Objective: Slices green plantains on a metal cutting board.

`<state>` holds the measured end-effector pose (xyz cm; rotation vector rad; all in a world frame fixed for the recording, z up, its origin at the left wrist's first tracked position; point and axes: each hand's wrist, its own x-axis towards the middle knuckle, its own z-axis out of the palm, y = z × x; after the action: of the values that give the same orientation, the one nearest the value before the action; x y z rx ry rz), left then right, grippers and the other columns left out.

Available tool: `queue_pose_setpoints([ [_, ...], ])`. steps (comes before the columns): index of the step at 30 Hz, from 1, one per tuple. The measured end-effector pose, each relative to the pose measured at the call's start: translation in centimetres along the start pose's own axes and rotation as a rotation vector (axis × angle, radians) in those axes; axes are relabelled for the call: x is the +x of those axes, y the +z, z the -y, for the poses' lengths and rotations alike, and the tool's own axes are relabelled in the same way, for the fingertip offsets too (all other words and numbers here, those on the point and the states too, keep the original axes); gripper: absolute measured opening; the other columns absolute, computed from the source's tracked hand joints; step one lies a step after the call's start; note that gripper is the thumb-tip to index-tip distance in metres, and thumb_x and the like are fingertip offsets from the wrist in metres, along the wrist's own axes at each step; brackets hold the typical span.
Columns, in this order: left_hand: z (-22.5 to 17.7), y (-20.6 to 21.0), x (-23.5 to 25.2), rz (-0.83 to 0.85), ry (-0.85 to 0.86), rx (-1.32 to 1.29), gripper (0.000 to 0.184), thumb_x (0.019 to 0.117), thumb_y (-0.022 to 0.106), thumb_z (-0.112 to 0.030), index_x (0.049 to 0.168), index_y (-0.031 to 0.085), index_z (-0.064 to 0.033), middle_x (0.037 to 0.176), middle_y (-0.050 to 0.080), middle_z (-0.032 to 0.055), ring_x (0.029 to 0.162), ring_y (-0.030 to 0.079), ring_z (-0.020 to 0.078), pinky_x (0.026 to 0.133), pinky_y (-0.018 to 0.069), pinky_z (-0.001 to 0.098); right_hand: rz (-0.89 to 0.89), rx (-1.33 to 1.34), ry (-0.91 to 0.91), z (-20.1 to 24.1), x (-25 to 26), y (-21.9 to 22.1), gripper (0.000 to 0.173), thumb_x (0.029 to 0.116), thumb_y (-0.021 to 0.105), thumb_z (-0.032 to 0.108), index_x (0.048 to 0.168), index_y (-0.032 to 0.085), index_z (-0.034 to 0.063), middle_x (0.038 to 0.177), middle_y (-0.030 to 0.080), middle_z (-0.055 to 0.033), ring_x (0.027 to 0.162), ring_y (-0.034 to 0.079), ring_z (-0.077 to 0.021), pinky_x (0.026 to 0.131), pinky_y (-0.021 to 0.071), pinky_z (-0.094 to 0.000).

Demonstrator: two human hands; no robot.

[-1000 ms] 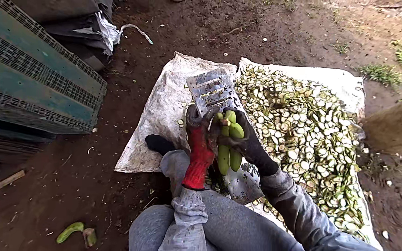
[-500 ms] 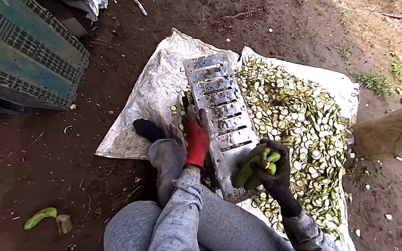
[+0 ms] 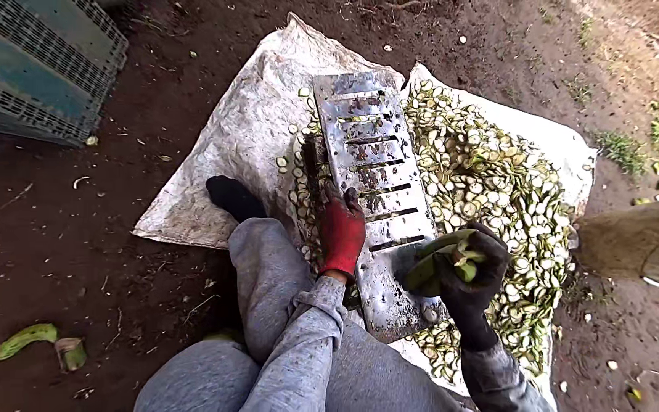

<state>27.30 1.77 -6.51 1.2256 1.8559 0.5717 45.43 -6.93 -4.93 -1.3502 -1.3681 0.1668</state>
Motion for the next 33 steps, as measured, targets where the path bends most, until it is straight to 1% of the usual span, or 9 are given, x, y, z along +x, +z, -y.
queue_pose_setpoints([
  [6,-0.7,-0.4,-0.7,0.003,-0.007,0.023,0.063,0.1109,0.041,-0.04,0.162,0.022,-0.0076,0.136,0.059,0.0292,0.119,0.061,0.0481,0.096,0.0497,0.0643,-0.014,-0.138,-0.269,-5.6,16.6,18.1,0.055,0.0695,0.08,0.015,0.122,0.069,0.0054,0.124,0.06,-0.0264,0.116,0.059,-0.0405,0.093,0.0535,-0.0475],
  [10,-0.3,-0.7,-0.8,-0.002,-0.002,0.018,0.064,0.1099,0.042,-0.043,0.161,0.024,-0.0091,0.133,0.061,0.0285,0.115,0.063,0.0477,0.093,0.0507,0.0657,0.157,-0.066,-0.211,-1.6,8.8,9.7,0.058,0.0795,0.081,0.014,0.132,0.058,0.0029,0.138,0.055,-0.0245,0.131,0.052,-0.0381,0.107,0.0479,-0.0503],
  [13,0.0,-0.5,-0.4,0.001,0.002,-0.014,0.064,0.1095,0.043,-0.043,0.16,0.024,-0.0094,0.129,0.061,0.03,0.113,0.063,0.0499,0.09,0.0496,0.0689,0.086,-0.016,-0.137,-0.1,-0.7,1.5,0.062,0.0768,0.085,0.032,0.13,0.053,0.0291,0.137,0.057,-0.0003,0.134,0.051,-0.0198,0.111,0.0448,-0.0417],
  [15,0.1,-0.7,-0.8,0.029,-0.011,-0.024,0.066,0.1097,0.042,-0.044,0.162,0.02,-0.0114,0.132,0.06,0.0298,0.113,0.063,0.0503,0.09,0.0492,0.0693,0.061,0.028,-0.212,-1.4,0.6,3.4,0.06,0.0777,0.084,0.031,0.127,0.05,0.0276,0.132,0.056,0.0019,0.131,0.051,-0.0153,0.11,0.045,-0.0361],
  [20,-0.7,-1.0,-1.4,0.027,-0.003,-0.013,0.066,0.1102,0.041,-0.043,0.163,0.02,-0.0096,0.136,0.059,0.0279,0.118,0.062,0.047,0.095,0.0498,0.0647,0.019,-0.035,-0.397,-6.7,15.3,18.3,0.058,0.07,0.08,0.017,0.121,0.064,-0.0043,0.121,0.064,-0.0282,0.116,0.061,-0.0404,0.099,0.0519,-0.0481],
  [24,-0.7,-1.5,-1.2,0.051,-0.005,-0.027,0.067,0.1099,0.044,-0.04,0.163,0.018,-0.0094,0.134,0.059,0.0297,0.116,0.063,0.0485,0.094,0.0504,0.0649,0.237,0.052,-0.254,-1.9,6.1,8.1,0.065,0.0797,0.081,0.018,0.136,0.051,0.005,0.142,0.053,-0.0208,0.137,0.049,-0.0349,0.113,0.0439,-0.0506],
  [26,-0.5,-1.4,-1.2,0.068,0.012,-0.034,0.067,0.1098,0.044,-0.041,0.163,0.017,-0.0104,0.133,0.06,0.0302,0.115,0.063,0.049,0.092,0.0509,0.0654,0.195,0.043,-0.196,-0.7,-0.9,1.9,0.064,0.0789,0.084,0.032,0.132,0.048,0.027,0.142,0.055,-0.0023,0.138,0.049,-0.0227,0.114,0.0431,-0.0451],
  [28,-0.7,-1.9,-0.9,0.124,0.0,-0.083,0.069,0.1107,0.042,-0.04,0.165,0.008,-0.0128,0.141,0.053,0.031,0.118,0.06,0.0492,0.095,0.0494,0.0645,0.193,0.045,-0.243,-1.7,-0.9,2.1,0.059,0.0803,0.082,0.037,0.128,0.048,0.0305,0.136,0.054,0.0033,0.134,0.049,-0.0148,0.112,0.0428,-0.0375],
  [33,-0.5,-2.3,-0.9,0.155,0.015,-0.114,0.069,0.1111,0.041,-0.039,0.166,0.007,-0.0142,0.146,0.051,0.0293,0.124,0.058,0.048,0.099,0.0476,0.0632,0.18,-0.05,-0.337,-6.0,14.3,17.6,0.058,0.0736,0.082,0.018,0.123,0.062,-0.004,0.124,0.062,-0.0284,0.123,0.057,-0.0429,0.107,0.0456,-0.0519],
])
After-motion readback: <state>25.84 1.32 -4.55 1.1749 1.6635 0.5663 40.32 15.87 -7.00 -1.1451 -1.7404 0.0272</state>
